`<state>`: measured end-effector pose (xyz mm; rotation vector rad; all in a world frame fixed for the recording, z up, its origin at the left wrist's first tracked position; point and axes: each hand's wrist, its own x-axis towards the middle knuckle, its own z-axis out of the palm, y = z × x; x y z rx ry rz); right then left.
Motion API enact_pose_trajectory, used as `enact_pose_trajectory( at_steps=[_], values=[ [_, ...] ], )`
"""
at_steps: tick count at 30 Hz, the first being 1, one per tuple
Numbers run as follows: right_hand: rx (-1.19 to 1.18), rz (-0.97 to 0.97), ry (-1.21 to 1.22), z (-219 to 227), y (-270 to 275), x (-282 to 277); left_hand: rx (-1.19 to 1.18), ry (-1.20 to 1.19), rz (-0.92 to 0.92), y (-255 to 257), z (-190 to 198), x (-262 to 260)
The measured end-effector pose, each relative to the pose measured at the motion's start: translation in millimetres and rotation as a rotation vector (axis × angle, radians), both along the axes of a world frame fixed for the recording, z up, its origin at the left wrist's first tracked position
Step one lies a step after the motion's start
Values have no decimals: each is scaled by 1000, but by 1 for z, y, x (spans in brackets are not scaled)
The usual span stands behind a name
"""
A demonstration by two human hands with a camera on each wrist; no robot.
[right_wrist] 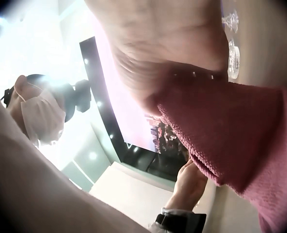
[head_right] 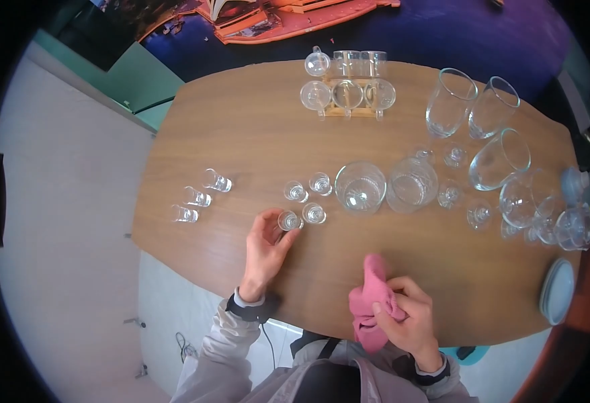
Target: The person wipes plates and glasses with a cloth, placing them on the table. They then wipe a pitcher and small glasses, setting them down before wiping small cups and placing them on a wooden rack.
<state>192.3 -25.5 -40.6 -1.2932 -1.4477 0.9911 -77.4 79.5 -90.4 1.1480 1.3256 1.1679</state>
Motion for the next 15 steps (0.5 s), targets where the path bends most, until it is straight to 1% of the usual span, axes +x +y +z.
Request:
enact_pose_trajectory(
  at_steps=[2,3,5,6,7,8,10,11,13,14,15],
  values=[
    [20,-24,-77,0,2,3,174,273,-47,-1,1,-5],
    [22,-21,-74,-2,1,8,175,276,-43,0,6,-13],
    [-39,-28,-159,-7,-3,18,294,661,-27,1,25,-41],
    [-41,-29,-157,-8,-2,19,289,708,75,8,36,-51],
    [-96,-56,-94,-8,-2,18,282,754,178,18,45,-62],
    [-150,-81,-32,-8,-2,17,282,758,179,27,50,-71],
    [-121,-98,16,-3,-1,9,192,918,259,44,53,-90],
    [-97,-121,58,-1,0,6,201,920,266,50,49,-98],
    [-67,-104,58,-3,-5,8,282,1098,167,62,35,-108],
    [-47,-85,54,-4,-8,10,293,1092,162,65,32,-108],
    [-39,-95,49,-1,-10,10,300,1086,197,68,30,-106]
  ],
)
